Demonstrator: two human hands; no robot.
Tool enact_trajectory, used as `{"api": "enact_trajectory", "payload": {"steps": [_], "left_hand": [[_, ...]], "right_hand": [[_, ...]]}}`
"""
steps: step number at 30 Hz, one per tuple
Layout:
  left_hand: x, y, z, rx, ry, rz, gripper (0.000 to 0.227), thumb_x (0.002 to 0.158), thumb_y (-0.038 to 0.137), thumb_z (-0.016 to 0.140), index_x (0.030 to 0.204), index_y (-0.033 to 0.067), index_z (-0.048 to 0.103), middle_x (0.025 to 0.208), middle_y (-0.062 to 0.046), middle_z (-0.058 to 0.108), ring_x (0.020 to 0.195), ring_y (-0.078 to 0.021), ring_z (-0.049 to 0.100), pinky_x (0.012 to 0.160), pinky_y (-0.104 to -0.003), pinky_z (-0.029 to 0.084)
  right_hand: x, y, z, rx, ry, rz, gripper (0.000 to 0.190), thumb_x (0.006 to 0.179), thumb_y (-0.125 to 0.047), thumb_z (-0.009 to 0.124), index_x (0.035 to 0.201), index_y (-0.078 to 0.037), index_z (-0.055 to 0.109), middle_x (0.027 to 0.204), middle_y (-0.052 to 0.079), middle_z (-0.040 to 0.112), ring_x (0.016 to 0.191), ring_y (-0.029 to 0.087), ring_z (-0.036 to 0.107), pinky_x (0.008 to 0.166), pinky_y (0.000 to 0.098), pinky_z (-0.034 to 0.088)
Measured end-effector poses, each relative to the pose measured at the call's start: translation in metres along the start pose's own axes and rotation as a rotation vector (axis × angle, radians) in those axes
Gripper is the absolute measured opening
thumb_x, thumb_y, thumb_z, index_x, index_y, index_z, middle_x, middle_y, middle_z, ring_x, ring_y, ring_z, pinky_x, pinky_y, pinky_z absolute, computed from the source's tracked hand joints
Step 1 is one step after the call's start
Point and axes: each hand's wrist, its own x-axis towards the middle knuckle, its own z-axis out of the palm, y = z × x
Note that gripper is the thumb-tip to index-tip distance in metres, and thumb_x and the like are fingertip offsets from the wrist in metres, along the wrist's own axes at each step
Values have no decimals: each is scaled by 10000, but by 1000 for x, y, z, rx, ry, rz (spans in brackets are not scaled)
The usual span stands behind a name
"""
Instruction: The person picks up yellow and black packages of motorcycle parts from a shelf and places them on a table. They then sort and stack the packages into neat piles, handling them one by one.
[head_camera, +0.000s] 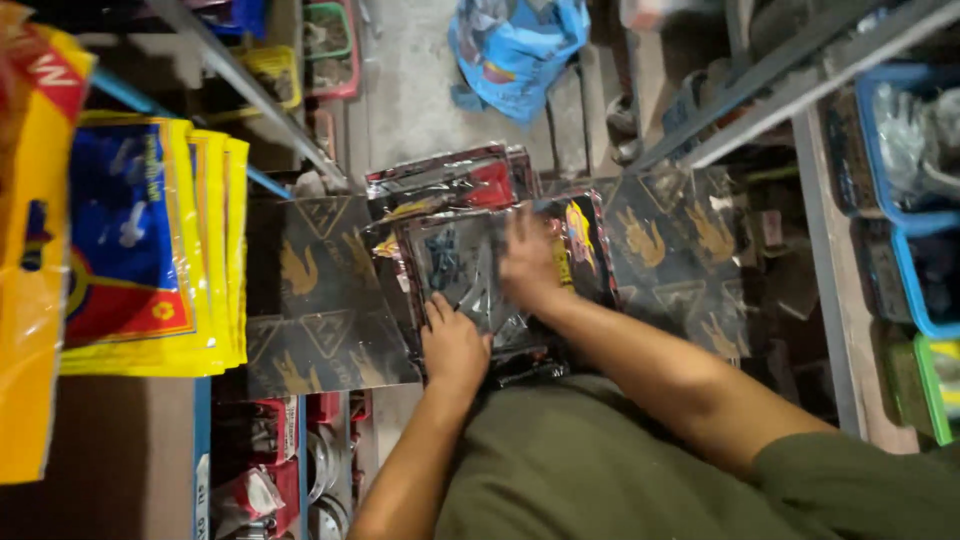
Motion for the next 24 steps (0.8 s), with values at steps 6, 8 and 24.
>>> {"api": "enact_trajectory", "payload": {"steps": [6, 8, 24], "left_hand": [[7, -11, 50, -3, 108, 47, 488, 755, 324, 729, 1102, -19, 732, 1309, -241, 628, 1284, -389, 570, 863, -438, 552], [10, -13, 33, -36, 89, 67, 609, 697, 415, 795, 1140, 4, 719, 1358, -230, 599, 1325, -365, 532, 891, -443, 559], [23, -33, 16, -36, -132, 234, 823, 805, 551, 744, 1385, 4, 541, 1335, -145, 517, 1210, -324, 499, 898, -484, 489]], "right_hand": [[26, -56, 1, 257, 163, -488, 600, 857, -259, 619, 1431, -85, 589, 1537, 220, 499, 1346, 421, 557, 1072, 541, 430], [42, -37, -2, 185, 241, -505, 504, 969, -357, 595, 1432, -159, 600, 1597, 118, 476, 1493, 296, 423, 1250, 478, 112], [31, -15, -42, -85, 123, -433, 571, 890, -267, 574, 1418, -52, 571, 1542, 203, 506, 1507, 332, 382, 1158, 668, 200]]}}
